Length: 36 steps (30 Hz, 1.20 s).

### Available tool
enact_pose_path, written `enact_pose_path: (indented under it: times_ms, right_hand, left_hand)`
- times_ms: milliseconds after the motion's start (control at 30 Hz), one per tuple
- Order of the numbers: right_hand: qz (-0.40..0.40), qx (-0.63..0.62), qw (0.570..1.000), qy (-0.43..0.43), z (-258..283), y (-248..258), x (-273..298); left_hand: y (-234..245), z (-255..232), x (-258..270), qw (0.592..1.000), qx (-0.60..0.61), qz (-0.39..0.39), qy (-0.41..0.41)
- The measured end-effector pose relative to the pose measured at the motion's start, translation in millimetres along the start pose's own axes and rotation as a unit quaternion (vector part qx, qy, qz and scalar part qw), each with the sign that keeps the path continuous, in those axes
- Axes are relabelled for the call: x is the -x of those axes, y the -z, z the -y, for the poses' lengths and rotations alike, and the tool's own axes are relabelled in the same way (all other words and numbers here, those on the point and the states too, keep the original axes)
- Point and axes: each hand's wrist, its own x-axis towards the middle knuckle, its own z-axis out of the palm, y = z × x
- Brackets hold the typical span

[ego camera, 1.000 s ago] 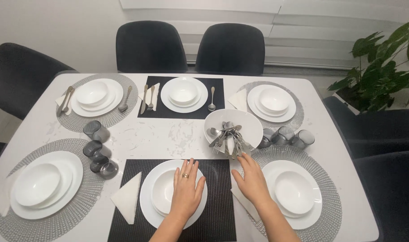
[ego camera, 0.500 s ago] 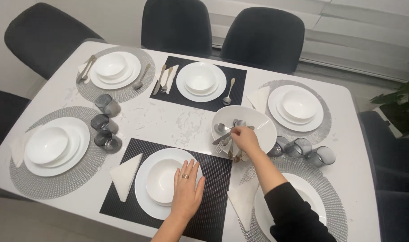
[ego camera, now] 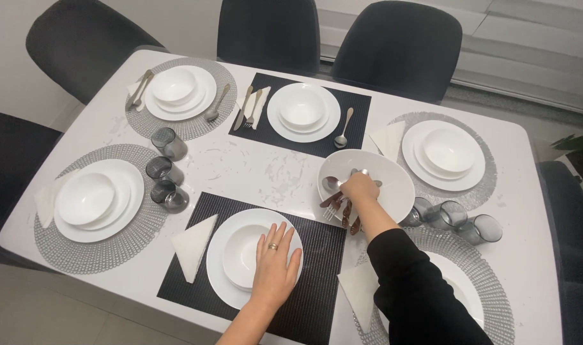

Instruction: The person folds white paper napkins into triangular shapes and places them on plates at each setting. They then arrange forks, knives, and spoons beside the plates, completing the table setting for four place settings.

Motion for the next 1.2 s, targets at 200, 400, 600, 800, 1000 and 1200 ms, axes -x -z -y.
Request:
enact_pose_path:
  times_ms: [200,400,600,800,1000,1200]
  right_hand:
    - [0.011,-0.014,1.0,-0.009,4.5,-3.4,-3.2]
    - [0.034,-0.013,0.998,-0.049,16.4,3.4,11.3]
    - [0.046,-0.004,0.996,-0.072,16.7,-1.2,3.8]
    - [0.038,-0.067,0.995,-0.066,9.9,-5.4,8.0]
    - [0.01,-0.088,0.996,-0.014,-15.2,-24.9,-22.7]
    - [0.019,-0.289,0.955,-0.056,-17.5,-4.9,44.4]
  left_hand:
    - [12.8,8.5,0.1,1.0,0.003,0.012,0.011]
    - [23.3,19.2,1.8,1.0,0.003,0.005,0.013]
    - [25.3,28.5,5.1,1.0,-0.004,-0.008,0.003]
    - [28.6,30.0,6.8,1.0,0.011,0.001,0.002]
    - [27.2,28.5,3.8,0.999,0.04,0.008,-0.009]
    - [23.4,25.0,-8.4,0.99,0.133,0.042,0.039]
